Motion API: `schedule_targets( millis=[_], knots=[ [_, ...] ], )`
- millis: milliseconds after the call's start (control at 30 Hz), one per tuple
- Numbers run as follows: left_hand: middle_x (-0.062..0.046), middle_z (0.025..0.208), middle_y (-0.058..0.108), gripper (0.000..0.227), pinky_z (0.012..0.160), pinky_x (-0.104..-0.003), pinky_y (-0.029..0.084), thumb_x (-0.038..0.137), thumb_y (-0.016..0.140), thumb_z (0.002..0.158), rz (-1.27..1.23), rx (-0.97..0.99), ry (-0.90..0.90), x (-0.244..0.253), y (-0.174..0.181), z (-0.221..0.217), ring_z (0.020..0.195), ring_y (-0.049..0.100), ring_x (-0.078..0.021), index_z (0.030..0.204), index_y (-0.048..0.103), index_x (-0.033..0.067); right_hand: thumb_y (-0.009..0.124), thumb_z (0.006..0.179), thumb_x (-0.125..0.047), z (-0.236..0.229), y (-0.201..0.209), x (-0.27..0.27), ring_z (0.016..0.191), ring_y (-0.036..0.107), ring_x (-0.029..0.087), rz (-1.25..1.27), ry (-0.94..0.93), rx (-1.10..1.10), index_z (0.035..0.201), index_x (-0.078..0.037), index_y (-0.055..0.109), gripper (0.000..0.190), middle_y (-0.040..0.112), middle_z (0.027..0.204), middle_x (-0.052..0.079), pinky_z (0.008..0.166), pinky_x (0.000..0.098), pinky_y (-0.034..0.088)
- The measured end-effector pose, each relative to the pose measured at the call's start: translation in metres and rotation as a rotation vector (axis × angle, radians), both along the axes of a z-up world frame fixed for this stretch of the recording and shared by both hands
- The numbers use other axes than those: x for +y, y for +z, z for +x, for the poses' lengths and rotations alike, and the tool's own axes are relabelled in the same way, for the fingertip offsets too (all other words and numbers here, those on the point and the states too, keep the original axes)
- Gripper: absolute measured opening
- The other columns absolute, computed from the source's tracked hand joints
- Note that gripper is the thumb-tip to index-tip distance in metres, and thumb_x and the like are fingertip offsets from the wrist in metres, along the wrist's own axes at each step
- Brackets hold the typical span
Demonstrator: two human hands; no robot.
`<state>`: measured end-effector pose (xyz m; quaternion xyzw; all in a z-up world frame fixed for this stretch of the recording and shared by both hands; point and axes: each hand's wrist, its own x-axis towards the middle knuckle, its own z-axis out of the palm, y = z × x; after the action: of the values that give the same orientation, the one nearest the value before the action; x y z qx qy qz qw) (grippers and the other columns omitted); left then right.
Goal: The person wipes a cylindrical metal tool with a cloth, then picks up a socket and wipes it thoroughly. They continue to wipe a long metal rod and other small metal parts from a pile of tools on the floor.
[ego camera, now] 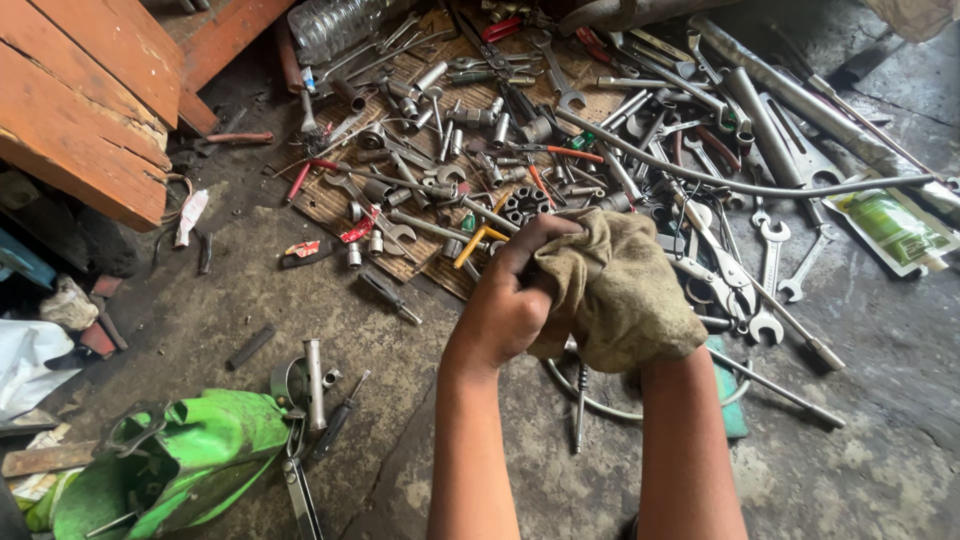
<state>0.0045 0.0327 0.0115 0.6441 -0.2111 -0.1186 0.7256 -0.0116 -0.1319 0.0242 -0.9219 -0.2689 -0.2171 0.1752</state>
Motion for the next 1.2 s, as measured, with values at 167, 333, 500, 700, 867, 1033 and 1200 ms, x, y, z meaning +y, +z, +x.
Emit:
schedule_targets(
  millis=[167,333,500,700,867,1033,1200],
  knots=[
    [-0.009,0.117,0.073,0.046,0.098,-0.033,0.054,-0.010,0.044,0.083,0.029,-0.077,0.066,-0.001,0.004,0.002,0.109,0.068,-0.0230,0.119,0.062,0.0130,0.076,0.082,-0.034,0.010,-0.026,0.008,0.103,0.062,0.019,0.234,-0.244,0.451,0.096,-0.022,0.070,0.019,0.067,0.101,-0.002,0.103,0.0387,0.040],
    [-0.009,0.118,0.073,0.048,0.104,-0.033,0.053,-0.012,0.045,0.085,0.049,-0.211,0.190,0.000,0.003,0.004,0.114,0.069,-0.0205,0.123,0.061,0.0112,0.070,0.091,-0.023,0.027,-0.040,0.017,0.101,0.061,0.017,0.448,-0.089,0.231,0.102,-0.016,0.066,0.013,0.064,0.103,-0.002,0.095,0.0365,0.049],
    [-0.007,0.118,0.071,0.030,0.105,-0.033,0.053,-0.006,0.057,0.097,0.071,-0.337,0.201,0.002,0.014,0.003,0.115,0.068,-0.0182,0.121,0.064,0.0098,0.071,0.096,-0.020,0.019,-0.013,0.040,0.094,0.059,0.019,1.991,0.160,0.870,0.112,-0.007,0.071,0.021,0.065,0.105,0.005,0.081,0.0329,0.050],
    [-0.005,0.119,0.073,0.031,0.105,-0.034,0.054,-0.006,0.056,0.092,-0.023,-0.138,0.000,0.005,0.023,0.000,0.114,0.069,-0.0200,0.117,0.066,0.0100,0.077,0.076,-0.020,-0.001,0.006,0.021,0.103,0.065,0.022,0.820,0.154,0.184,0.106,-0.008,0.065,0.034,0.067,0.109,0.008,0.088,0.0333,0.056],
    [-0.007,0.117,0.073,0.038,0.107,-0.035,0.055,-0.009,0.052,0.087,-0.014,-0.120,-0.052,0.008,0.027,0.003,0.115,0.069,-0.0201,0.113,0.070,0.0116,0.082,0.082,-0.015,-0.002,-0.009,0.021,0.088,0.064,0.012,1.565,0.047,0.687,0.105,-0.006,0.064,0.031,0.066,0.099,0.003,0.074,0.0257,0.055],
    [-0.004,0.107,0.078,0.032,0.090,-0.034,0.059,-0.007,0.054,0.094,-0.024,-0.103,-0.035,0.013,0.025,0.006,0.099,0.072,-0.0175,0.113,0.071,0.0129,0.081,0.088,-0.017,0.006,-0.011,0.019,0.085,0.063,0.010,1.459,-0.215,0.548,0.103,-0.013,0.050,0.035,0.063,0.096,0.000,0.077,0.0241,0.056],
    [-0.007,0.108,0.077,0.025,0.086,-0.033,0.057,-0.003,0.055,0.103,-0.115,-0.053,0.057,0.017,0.015,0.007,0.095,0.069,-0.0156,0.118,0.070,0.0104,0.063,0.106,-0.023,0.012,-0.023,0.037,0.093,0.065,0.018,2.143,0.699,0.773,0.103,-0.004,0.055,0.021,0.064,0.101,0.008,0.084,0.0278,0.057]
  ],
)
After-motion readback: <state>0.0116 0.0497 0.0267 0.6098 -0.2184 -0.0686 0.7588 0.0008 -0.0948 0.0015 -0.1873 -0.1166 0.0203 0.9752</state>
